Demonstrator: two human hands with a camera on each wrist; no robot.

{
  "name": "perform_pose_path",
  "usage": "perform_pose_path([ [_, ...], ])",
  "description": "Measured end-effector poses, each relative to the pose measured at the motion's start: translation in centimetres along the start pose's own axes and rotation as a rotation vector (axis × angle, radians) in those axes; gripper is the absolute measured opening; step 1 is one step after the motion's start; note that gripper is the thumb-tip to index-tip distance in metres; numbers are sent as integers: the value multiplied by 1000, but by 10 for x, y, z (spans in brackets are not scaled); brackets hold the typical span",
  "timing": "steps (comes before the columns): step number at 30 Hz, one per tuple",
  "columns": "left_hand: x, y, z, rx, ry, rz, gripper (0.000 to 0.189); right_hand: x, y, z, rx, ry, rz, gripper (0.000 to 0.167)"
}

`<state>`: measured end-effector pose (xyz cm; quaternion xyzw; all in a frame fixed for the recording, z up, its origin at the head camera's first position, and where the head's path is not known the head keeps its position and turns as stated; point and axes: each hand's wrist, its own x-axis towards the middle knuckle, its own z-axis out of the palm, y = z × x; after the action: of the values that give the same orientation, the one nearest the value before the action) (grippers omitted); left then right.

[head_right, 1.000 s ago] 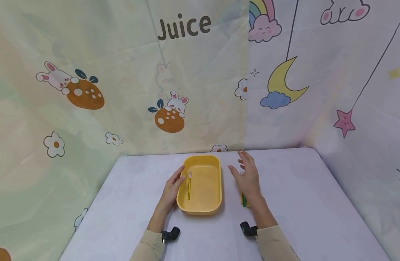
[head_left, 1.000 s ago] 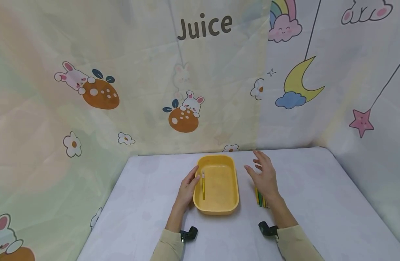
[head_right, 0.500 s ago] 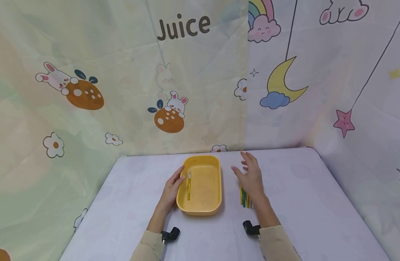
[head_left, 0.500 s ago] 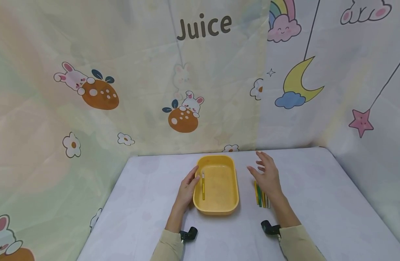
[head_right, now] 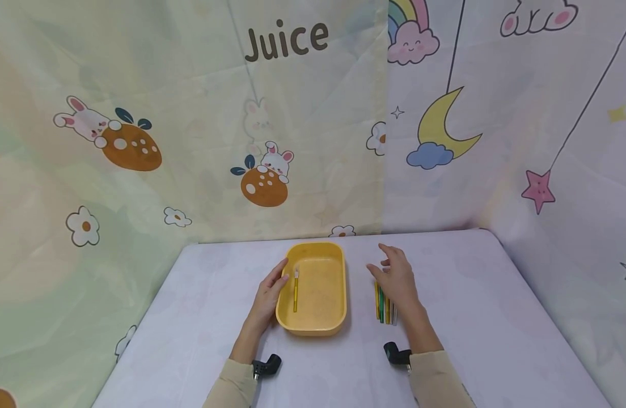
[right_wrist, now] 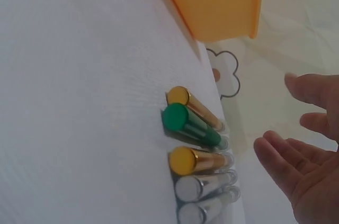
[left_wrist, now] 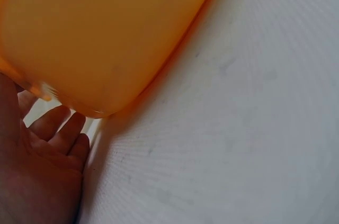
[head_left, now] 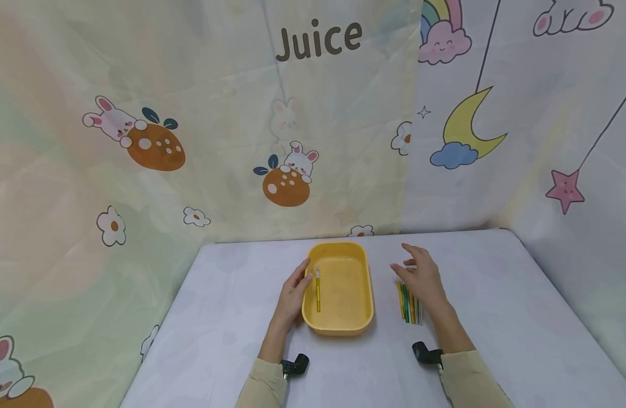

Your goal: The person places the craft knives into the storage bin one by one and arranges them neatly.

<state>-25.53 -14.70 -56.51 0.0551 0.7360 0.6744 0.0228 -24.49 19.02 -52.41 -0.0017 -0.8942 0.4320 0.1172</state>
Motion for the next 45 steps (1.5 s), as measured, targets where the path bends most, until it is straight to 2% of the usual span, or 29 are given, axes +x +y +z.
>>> perform_pose_path([
  [6, -1, 2, -1, 8, -2, -1, 48, -1, -1, -2, -42, -65, 57, 70],
  [13, -1, 2, -1, 9, -8, 6, 49, -1, -2, 0, -67, -113, 80, 69],
  [19, -1, 2, 0, 28, -3, -9, 47, -2, -4, 2, -95, -126, 88, 71],
  [32, 0, 1, -1, 7, -10, -3, 47, 0, -5, 7, -155, -167, 103, 71],
  [45, 0, 0, -1, -19, -16, -9, 48, -1, -12, 16, -244, -189, 45, 62],
])
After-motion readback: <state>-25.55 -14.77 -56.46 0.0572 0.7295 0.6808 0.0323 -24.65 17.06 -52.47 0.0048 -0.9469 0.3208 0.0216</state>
